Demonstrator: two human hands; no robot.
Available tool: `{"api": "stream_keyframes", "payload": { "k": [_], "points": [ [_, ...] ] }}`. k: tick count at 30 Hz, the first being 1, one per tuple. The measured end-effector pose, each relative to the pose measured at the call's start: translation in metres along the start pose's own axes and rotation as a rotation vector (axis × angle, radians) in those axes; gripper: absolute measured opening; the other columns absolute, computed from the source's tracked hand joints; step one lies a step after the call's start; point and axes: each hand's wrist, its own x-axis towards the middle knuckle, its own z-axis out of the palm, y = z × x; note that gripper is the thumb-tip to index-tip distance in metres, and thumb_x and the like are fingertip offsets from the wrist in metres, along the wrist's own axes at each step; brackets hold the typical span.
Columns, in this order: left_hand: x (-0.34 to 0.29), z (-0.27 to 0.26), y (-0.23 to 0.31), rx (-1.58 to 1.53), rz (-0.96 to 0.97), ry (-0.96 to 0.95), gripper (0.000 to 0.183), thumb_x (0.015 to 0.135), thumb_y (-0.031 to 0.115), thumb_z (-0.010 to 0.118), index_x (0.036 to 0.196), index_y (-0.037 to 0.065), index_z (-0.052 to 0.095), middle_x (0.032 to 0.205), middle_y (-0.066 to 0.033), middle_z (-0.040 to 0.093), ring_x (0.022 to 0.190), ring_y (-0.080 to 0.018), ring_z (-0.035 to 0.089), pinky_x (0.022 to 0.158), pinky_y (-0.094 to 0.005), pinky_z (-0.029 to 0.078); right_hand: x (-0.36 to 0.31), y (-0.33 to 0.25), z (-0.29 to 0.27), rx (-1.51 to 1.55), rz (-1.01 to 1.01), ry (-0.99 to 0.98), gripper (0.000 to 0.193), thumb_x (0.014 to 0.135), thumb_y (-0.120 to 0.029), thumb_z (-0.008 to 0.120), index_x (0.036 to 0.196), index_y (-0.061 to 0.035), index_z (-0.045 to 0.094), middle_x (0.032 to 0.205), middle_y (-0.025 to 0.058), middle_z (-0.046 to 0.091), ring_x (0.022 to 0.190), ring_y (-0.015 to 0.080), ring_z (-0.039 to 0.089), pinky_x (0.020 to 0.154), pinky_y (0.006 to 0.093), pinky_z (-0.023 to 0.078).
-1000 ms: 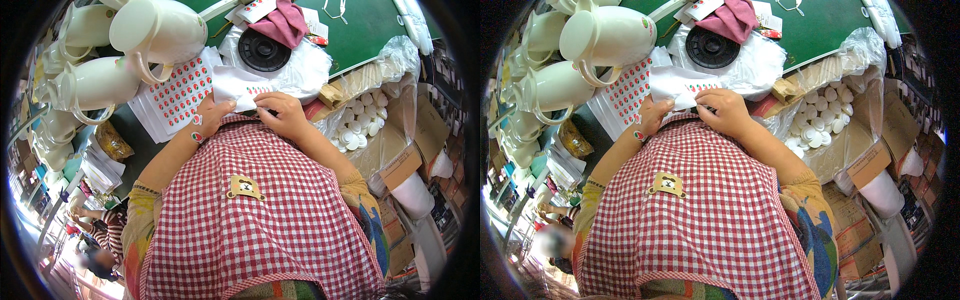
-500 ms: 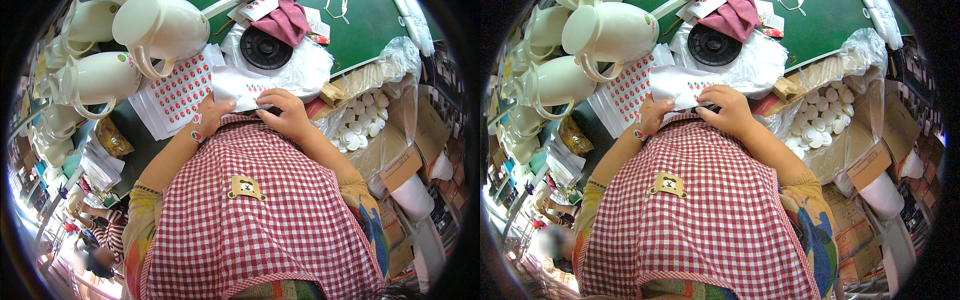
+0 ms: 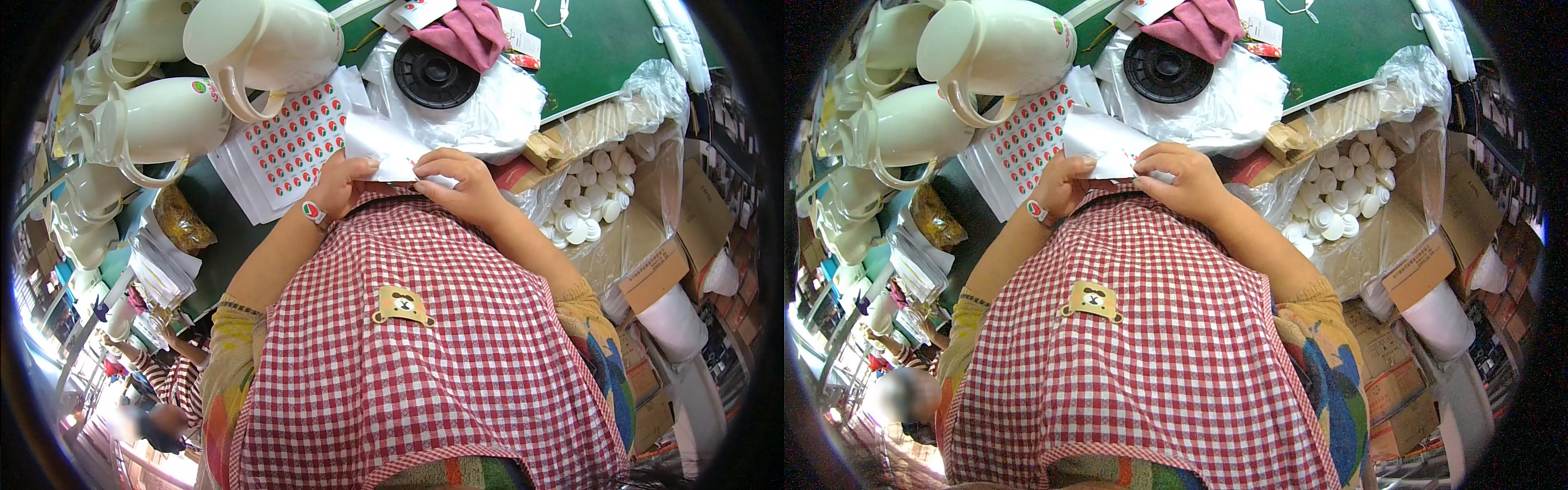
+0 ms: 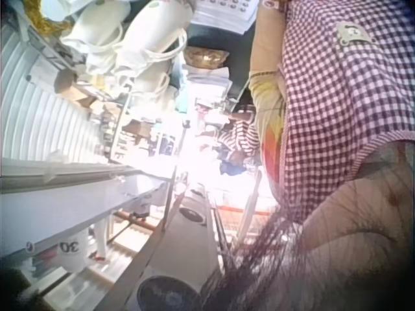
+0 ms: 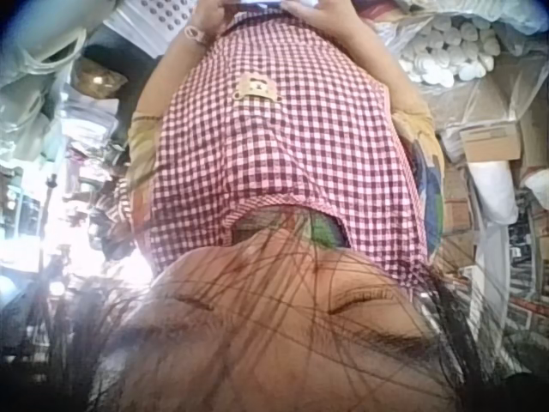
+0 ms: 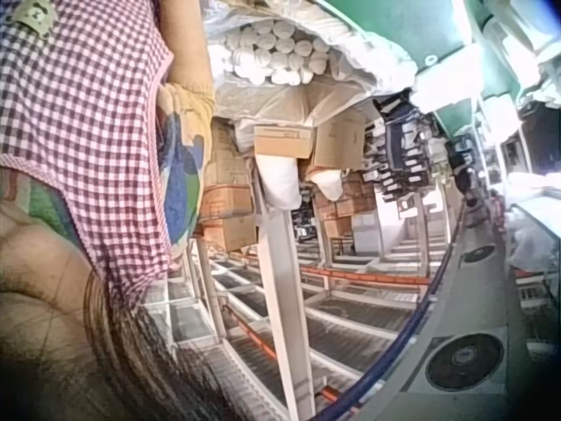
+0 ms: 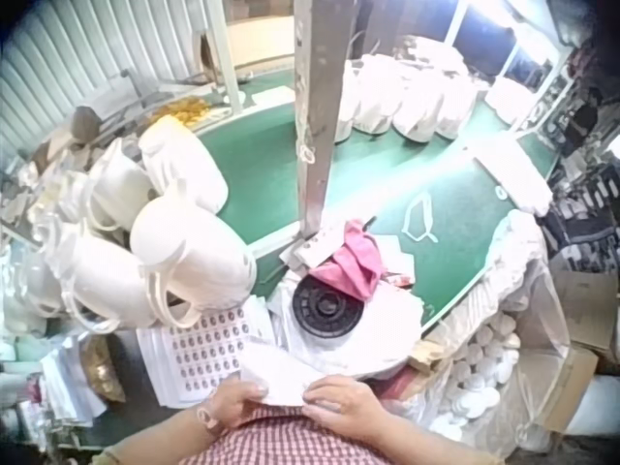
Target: The person applies small round stickers to white plastic pitchers on a green workbench. They pick up a pitcher, place a sticker on its side, and set it down, repeating the process for multiple units. The person also handles white plastic lids, placing them into a container.
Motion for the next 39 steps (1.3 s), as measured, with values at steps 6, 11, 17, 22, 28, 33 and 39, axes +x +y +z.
{"api": "stream_keyframes", "payload": {
  "k": [6, 11, 17, 22, 28, 33, 39],
  "points": [
    [0.000, -0.006, 0.010, 0.036, -0.084, -0.026, 0.053, 0.081, 0.010, 0.052, 0.130, -0.009, 0.042, 0.114, -0.0259, 0.060, 0.100, -0.0350, 0.065, 0.084, -0.0453, 0.057, 0.001, 0.008, 0.000, 0.225, 0.098, -0.100, 0.011, 0.079, -0.007, 0.070, 0.089, -0.0001, 0.070, 0.096, 0.0100, 0.067, 0.090, 0.0201, 0.064, 0.083, 0.0306, 0.049],
    [0.002, -0.011, 0.005, 0.039, -0.085, -0.025, 0.052, 0.082, 0.011, 0.052, 0.129, -0.009, 0.043, 0.111, -0.0250, 0.062, 0.095, -0.0346, 0.066, 0.081, -0.0444, 0.058, 0.000, 0.008, 0.002, 0.222, 0.103, -0.115, 0.011, 0.082, -0.007, 0.065, 0.090, 0.0003, 0.070, 0.095, 0.0105, 0.067, 0.091, 0.0203, 0.064, 0.083, 0.0308, 0.049],
    [0.004, -0.015, 0.000, 0.055, -0.057, -0.023, 0.051, 0.084, 0.012, 0.051, 0.130, -0.008, 0.042, 0.110, -0.0237, 0.062, 0.093, -0.0336, 0.067, 0.080, -0.0440, 0.058, -0.001, 0.004, -0.001, 0.097, 0.070, -0.091, 0.014, 0.082, -0.008, 0.066, 0.093, -0.0008, 0.070, 0.096, 0.0110, 0.067, 0.090, 0.0226, 0.065, 0.082, 0.0316, 0.050],
    [0.004, -0.014, 0.001, 0.059, -0.071, -0.041, 0.052, 0.084, 0.012, 0.050, 0.131, -0.008, 0.041, 0.111, -0.0240, 0.062, 0.093, -0.0334, 0.067, 0.080, -0.0435, 0.058, -0.002, 0.002, 0.000, 0.040, 0.028, -0.060, 0.015, 0.079, -0.010, 0.069, 0.092, -0.0030, 0.070, 0.095, 0.0110, 0.067, 0.088, 0.0240, 0.065, 0.080, 0.0323, 0.050],
    [0.001, -0.008, 0.004, 0.023, -0.080, -0.046, 0.053, 0.083, 0.012, 0.050, 0.131, -0.008, 0.041, 0.112, -0.0238, 0.061, 0.093, -0.0331, 0.067, 0.080, -0.0426, 0.058, 0.000, 0.000, -0.001, 0.033, 0.017, -0.063, 0.015, 0.076, -0.008, 0.073, 0.090, -0.0033, 0.071, 0.093, 0.0096, 0.067, 0.088, 0.0223, 0.065, 0.079, 0.0317, 0.050],
    [0.002, -0.015, 0.005, 0.038, -0.106, -0.098, 0.055, 0.081, 0.012, 0.052, 0.132, -0.008, 0.040, 0.113, -0.0230, 0.061, 0.093, -0.0321, 0.066, 0.080, -0.0423, 0.058, 0.000, 0.006, -0.001, 0.253, 0.149, -0.114, 0.012, 0.078, -0.007, 0.071, 0.088, -0.0016, 0.070, 0.091, 0.0080, 0.067, 0.086, 0.0181, 0.064, 0.079, 0.0295, 0.049],
    [0.005, -0.018, -0.001, 0.073, -0.062, -0.082, 0.056, 0.081, 0.012, 0.052, 0.133, -0.007, 0.040, 0.115, -0.0213, 0.059, 0.098, -0.0312, 0.065, 0.078, -0.0424, 0.059, 0.000, 0.005, 0.000, 0.242, 0.184, -0.117, 0.009, 0.081, -0.005, 0.067, 0.087, -0.0006, 0.070, 0.087, 0.0067, 0.066, 0.083, 0.0154, 0.062, 0.077, 0.0287, 0.048]
  ]
}}
